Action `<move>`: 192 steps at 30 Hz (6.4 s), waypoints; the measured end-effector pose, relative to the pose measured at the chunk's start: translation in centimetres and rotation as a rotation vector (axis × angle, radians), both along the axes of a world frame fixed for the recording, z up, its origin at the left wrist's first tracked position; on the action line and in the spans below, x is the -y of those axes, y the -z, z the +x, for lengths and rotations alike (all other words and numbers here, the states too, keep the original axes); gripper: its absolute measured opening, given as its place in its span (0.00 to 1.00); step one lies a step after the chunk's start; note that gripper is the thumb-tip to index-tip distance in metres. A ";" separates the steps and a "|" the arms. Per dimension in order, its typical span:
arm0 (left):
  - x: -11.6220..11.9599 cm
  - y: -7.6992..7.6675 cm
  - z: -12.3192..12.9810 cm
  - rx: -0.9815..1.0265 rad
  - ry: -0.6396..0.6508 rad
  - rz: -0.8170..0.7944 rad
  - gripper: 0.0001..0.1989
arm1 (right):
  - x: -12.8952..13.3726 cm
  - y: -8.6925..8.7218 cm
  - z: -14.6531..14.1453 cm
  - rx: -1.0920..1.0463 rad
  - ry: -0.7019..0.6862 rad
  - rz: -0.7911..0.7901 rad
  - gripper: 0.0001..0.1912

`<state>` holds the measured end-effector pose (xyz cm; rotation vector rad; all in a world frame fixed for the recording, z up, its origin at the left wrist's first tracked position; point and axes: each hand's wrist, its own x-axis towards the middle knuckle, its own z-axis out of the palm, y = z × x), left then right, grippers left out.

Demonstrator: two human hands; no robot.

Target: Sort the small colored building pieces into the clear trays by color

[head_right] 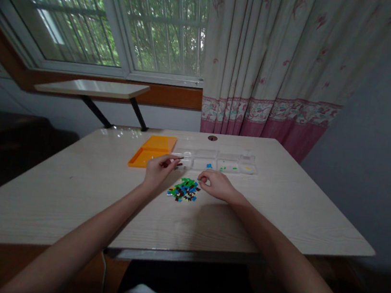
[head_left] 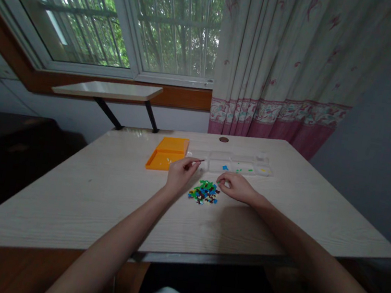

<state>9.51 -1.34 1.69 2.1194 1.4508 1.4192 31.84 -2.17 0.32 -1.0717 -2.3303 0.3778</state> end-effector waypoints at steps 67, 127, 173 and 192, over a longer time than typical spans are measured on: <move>0.2 -0.6 -1.4 -0.739 0.348 -0.212 0.13 | 1.0 -2.1 1.1 -0.190 0.168 0.344 0.11; 1.0 -0.1 1.4 0.085 0.518 -0.392 0.15 | 1.9 -1.3 -1.7 -0.093 0.116 0.259 0.11; 1.3 -1.5 -0.4 -0.102 0.251 0.275 0.06 | 0.8 -1.8 0.6 0.127 -0.110 -0.290 0.15; -3.1 -1.6 -9.2 -0.607 -0.248 -0.113 0.13 | 0.7 -1.2 1.1 0.055 -0.126 -0.374 0.11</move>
